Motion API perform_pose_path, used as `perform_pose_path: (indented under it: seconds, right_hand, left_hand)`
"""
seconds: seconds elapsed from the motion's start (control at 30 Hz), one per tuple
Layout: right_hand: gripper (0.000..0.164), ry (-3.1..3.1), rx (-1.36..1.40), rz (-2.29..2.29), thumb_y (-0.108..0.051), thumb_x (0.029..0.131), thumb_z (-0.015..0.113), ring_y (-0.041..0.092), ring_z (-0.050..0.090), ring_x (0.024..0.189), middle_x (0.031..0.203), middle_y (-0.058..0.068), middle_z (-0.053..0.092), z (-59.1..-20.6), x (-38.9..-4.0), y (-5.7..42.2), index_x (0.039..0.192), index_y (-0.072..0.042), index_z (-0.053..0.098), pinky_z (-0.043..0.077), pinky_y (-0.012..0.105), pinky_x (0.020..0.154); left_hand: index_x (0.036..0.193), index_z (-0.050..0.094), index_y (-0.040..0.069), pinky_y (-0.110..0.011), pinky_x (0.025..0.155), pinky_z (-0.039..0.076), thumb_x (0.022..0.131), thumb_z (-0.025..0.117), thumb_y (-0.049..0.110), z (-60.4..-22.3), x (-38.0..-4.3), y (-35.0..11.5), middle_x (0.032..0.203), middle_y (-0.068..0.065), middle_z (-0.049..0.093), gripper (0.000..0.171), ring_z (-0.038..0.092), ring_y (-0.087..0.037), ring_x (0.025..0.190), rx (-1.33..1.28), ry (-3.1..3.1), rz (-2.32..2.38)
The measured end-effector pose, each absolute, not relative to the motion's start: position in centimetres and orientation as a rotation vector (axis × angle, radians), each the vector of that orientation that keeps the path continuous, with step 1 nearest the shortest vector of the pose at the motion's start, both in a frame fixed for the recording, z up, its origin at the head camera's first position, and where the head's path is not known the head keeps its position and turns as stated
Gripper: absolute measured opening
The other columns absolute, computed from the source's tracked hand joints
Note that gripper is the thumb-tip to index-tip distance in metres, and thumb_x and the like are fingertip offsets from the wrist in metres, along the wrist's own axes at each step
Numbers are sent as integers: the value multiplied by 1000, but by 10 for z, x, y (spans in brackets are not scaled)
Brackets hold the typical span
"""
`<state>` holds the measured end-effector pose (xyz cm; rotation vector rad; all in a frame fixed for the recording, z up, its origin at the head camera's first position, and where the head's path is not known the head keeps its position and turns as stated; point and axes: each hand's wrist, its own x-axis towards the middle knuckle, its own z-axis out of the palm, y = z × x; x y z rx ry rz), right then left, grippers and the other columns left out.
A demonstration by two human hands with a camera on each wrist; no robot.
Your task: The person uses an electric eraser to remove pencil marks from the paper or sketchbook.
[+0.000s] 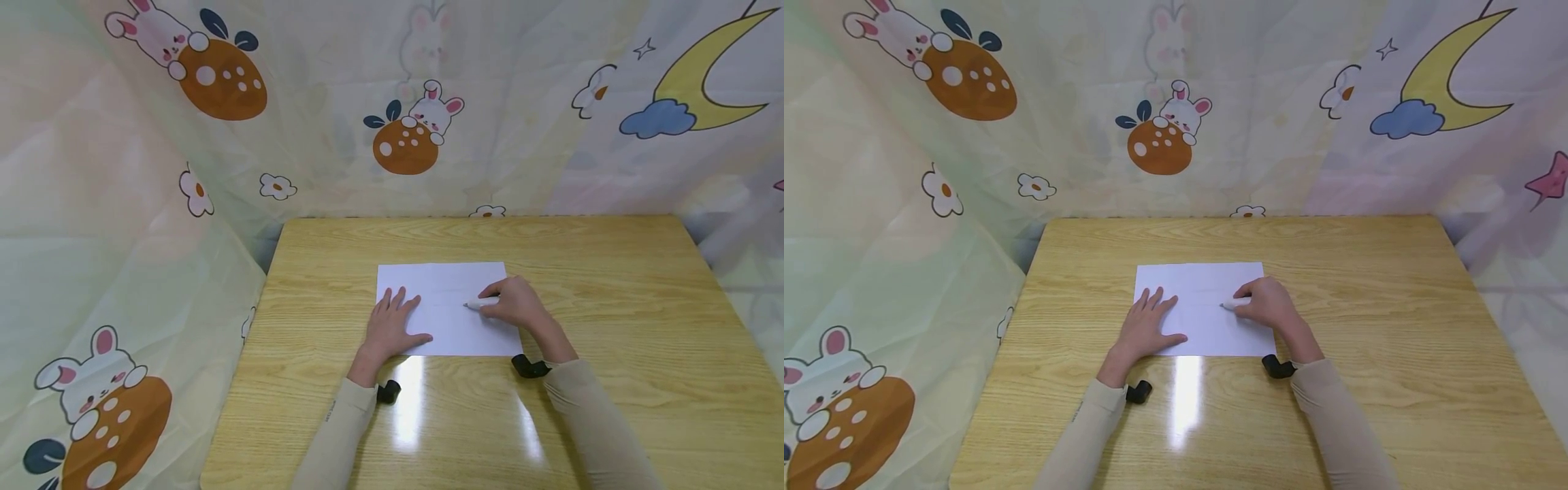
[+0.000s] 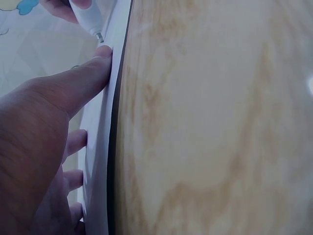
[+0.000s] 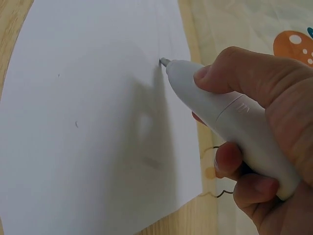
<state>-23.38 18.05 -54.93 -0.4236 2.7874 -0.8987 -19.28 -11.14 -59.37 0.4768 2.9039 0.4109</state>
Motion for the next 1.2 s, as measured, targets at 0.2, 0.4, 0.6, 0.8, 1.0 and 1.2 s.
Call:
perform_pose_path:
  seconds: [0.2, 0.4, 0.6, 0.8, 1.0, 1.2]
  right_hand:
    - [23, 2790, -448, -889, -18, 73, 79, 15, 59, 70, 90, 5, 73, -550, -235, 178, 93, -8, 79, 48, 29, 58]
    - [23, 2795, -439, -872, -18, 73, 79, 15, 60, 73, 90, 5, 73, -550, -235, 184, 94, -8, 78, 48, 30, 59]
    - [25, 2782, -443, -889, -20, 74, 79, 15, 62, 75, 93, 6, 73, -550, -234, 185, 96, -8, 78, 49, 30, 61]
    - [24, 2780, -436, -881, -20, 75, 80, 16, 63, 78, 93, 6, 73, -550, -233, 185, 95, -8, 78, 50, 32, 63]
    - [22, 2787, -427, -853, -19, 74, 79, 15, 61, 74, 92, 5, 73, -551, -235, 183, 94, -9, 78, 49, 31, 62]
    - [23, 2786, -482, -864, -20, 74, 79, 14, 60, 72, 89, 4, 73, -548, -236, 178, 94, -8, 79, 49, 31, 61]
  left_hand:
    - [153, 34, 29, -50, 115, 16, 78, 56, 76, -594, -192, -111, 161, -8, 16, 91, 4, -33, 147, 474, 2905, 409]
    - [153, 34, 29, -50, 115, 16, 78, 57, 76, -594, -191, -111, 161, -7, 16, 91, 3, -33, 147, 469, 2900, 427]
    - [152, 34, 30, -50, 115, 17, 78, 56, 78, -595, -192, -110, 160, -8, 17, 91, 5, -33, 147, 484, 2908, 409]
    - [152, 34, 29, -50, 115, 17, 77, 57, 77, -594, -192, -110, 160, -8, 18, 92, 5, -33, 147, 481, 2909, 418]
    - [152, 35, 29, -50, 115, 17, 78, 57, 77, -594, -192, -111, 160, -8, 18, 91, 5, -34, 147, 477, 2911, 420]
    - [153, 34, 29, -50, 115, 17, 78, 56, 77, -594, -192, -111, 161, -8, 17, 91, 4, -34, 147, 475, 2904, 414]
